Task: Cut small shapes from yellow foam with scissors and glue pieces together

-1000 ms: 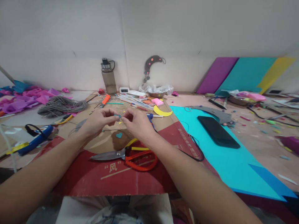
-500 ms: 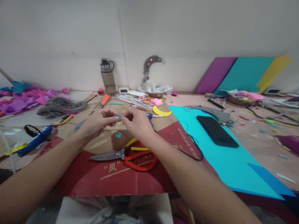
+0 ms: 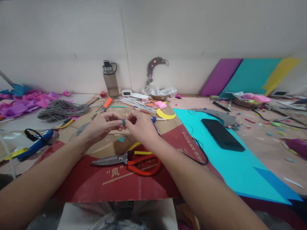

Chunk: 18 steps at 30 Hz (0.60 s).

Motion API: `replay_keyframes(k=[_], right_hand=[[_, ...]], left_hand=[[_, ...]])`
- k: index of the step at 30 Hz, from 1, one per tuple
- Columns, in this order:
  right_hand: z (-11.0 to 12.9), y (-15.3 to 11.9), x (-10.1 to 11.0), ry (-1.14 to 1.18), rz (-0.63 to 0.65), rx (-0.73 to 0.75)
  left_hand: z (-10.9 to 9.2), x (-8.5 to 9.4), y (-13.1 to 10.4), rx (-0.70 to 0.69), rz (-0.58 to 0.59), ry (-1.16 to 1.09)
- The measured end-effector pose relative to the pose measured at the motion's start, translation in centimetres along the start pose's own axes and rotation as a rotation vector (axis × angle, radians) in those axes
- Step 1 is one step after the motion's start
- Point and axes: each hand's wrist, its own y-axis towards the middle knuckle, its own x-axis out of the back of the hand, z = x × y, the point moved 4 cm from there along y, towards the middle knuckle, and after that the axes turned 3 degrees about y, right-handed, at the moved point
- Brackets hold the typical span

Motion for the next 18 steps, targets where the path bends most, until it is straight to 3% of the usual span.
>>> replay_keyframes(k=[4,11,18], right_hand=[[0.2,-0.1,0.2,-0.051,-0.011,0.035],[0.7,-0.2,0.2,-0.131,-0.005,0.155],[0.8,-0.2,0.0,-0.187,0.022,0.222]], left_hand=[[0.1,0.3,0.0,0.011,-0.037,0.085],[-1.4,0.4,-0.4,-0.192,-0.117,0.378],[-1.4,0.1,-0.5,-0.154,-0.077,0.378]])
